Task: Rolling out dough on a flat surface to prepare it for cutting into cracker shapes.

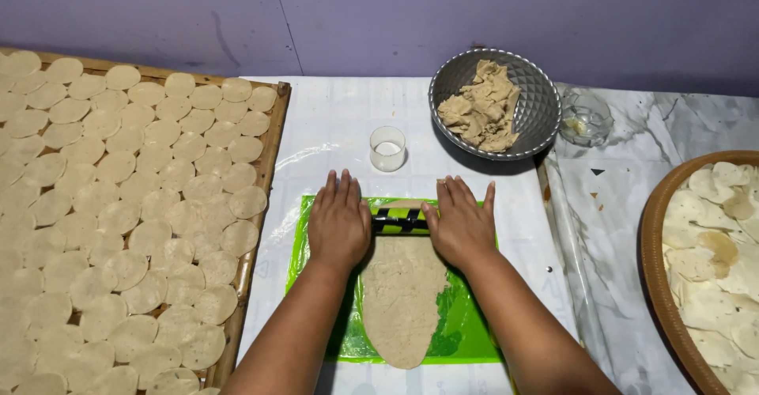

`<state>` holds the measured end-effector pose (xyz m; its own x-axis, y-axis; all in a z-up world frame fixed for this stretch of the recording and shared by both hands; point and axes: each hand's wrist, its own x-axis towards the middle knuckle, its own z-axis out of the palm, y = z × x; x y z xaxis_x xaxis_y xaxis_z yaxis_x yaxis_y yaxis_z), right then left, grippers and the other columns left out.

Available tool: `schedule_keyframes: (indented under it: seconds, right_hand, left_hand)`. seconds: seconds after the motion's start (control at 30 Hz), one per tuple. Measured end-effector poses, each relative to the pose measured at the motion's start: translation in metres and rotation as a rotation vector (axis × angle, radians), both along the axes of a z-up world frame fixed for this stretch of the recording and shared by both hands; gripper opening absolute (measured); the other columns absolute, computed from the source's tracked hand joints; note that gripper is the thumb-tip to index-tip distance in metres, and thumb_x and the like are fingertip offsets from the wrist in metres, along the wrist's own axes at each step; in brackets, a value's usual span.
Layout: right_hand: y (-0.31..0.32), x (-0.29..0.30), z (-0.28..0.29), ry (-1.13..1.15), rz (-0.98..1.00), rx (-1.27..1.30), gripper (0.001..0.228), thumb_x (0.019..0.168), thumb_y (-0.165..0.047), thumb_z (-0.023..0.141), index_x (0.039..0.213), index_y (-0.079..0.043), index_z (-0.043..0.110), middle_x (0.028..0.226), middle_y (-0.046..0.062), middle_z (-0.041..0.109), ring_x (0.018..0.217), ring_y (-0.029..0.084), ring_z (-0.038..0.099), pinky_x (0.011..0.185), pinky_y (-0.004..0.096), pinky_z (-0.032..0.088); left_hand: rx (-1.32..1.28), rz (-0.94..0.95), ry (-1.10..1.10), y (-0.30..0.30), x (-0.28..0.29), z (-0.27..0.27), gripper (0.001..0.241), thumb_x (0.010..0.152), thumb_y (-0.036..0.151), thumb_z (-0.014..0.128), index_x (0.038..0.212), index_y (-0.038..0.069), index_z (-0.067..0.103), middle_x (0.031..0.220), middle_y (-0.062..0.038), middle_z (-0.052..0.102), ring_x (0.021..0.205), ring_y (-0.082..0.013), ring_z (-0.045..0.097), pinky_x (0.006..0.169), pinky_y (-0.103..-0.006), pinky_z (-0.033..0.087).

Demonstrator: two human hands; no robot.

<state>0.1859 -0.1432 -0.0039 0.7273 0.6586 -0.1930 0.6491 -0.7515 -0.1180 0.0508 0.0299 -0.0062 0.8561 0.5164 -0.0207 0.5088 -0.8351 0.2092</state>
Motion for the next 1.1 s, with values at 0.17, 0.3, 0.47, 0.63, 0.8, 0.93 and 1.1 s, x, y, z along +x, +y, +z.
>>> schedule_keyframes:
  seconds: [0.17,0.3,0.47,0.63,0.8,0.93,1.1]
  right_hand:
    - [0.036,0.052,-0.012,0.083,-0.006,-0.119,0.062,0.105,-0.054,0.011,0.162,-0.033,0.023,0.170,0.004,0.022,0.158,0.023,0.018,0.122,0.066,0.007]
    - [0.055,0.083,-0.025,0.179,-0.057,-0.122,0.067,0.101,-0.061,0.014,0.164,-0.041,0.011,0.171,0.003,0.018,0.153,0.028,0.029,0.115,0.064,0.028]
    - [0.057,0.083,-0.021,-0.187,-0.013,0.313,0.043,0.104,-0.054,0.040,0.132,-0.021,0.046,0.111,0.012,0.060,0.104,0.034,0.063,0.084,0.052,0.050]
    - [0.024,0.061,-0.024,-0.440,0.197,0.704,0.033,0.109,-0.044,0.050,0.091,-0.016,0.057,0.076,0.006,0.055,0.080,0.031,0.066,0.068,0.041,0.054]
    - [0.007,0.050,0.024,0.149,0.292,0.104,0.058,0.084,-0.038,0.079,0.134,-0.020,0.056,0.123,0.005,0.063,0.125,0.028,0.055,0.112,0.045,0.038]
    - [0.011,0.063,0.043,0.194,0.360,0.096,0.064,0.082,-0.040,0.080,0.137,-0.019,0.058,0.123,0.010,0.067,0.125,0.033,0.058,0.111,0.050,0.041]
    - [-0.027,0.016,0.065,0.118,0.290,0.086,0.060,0.084,-0.042,0.077,0.137,-0.025,0.055,0.124,0.000,0.065,0.125,0.025,0.058,0.112,0.050,0.038]
  left_hand:
    - [-0.103,0.029,0.204,0.041,0.054,-0.010,0.069,0.098,0.033,0.025,0.161,0.005,0.026,0.172,-0.015,0.015,0.161,-0.0308,0.008,0.129,-0.0507,0.002]
    - [-0.193,0.055,0.268,0.065,0.082,-0.016,0.082,0.088,0.024,0.032,0.164,0.006,0.009,0.174,-0.015,-0.002,0.161,-0.0287,-0.004,0.129,-0.0529,-0.007]
    - [-0.253,0.110,0.279,0.064,0.090,0.005,0.084,0.086,0.014,0.035,0.164,0.000,0.009,0.174,-0.018,-0.002,0.161,-0.0298,-0.006,0.128,-0.0526,-0.008]
    - [-0.263,0.159,0.149,0.060,0.077,0.017,0.074,0.095,0.016,0.034,0.164,-0.002,0.013,0.174,-0.020,0.003,0.161,-0.0328,-0.001,0.130,-0.0501,-0.003]
    - [-0.330,0.025,-0.237,0.049,0.052,0.022,0.056,0.106,0.017,0.027,0.159,0.000,0.032,0.169,-0.022,0.026,0.159,-0.0333,0.017,0.130,-0.0456,0.009]
    - [-0.249,-0.115,-0.375,0.032,0.024,0.020,0.050,0.107,0.024,0.041,0.150,0.002,0.050,0.156,-0.023,0.048,0.150,-0.0370,0.037,0.128,-0.0470,0.021]
    - [0.002,-0.178,-0.417,-0.007,-0.032,0.034,0.045,0.104,0.025,0.046,0.142,0.005,0.060,0.149,-0.020,0.057,0.146,-0.0357,0.045,0.123,-0.0516,0.026]
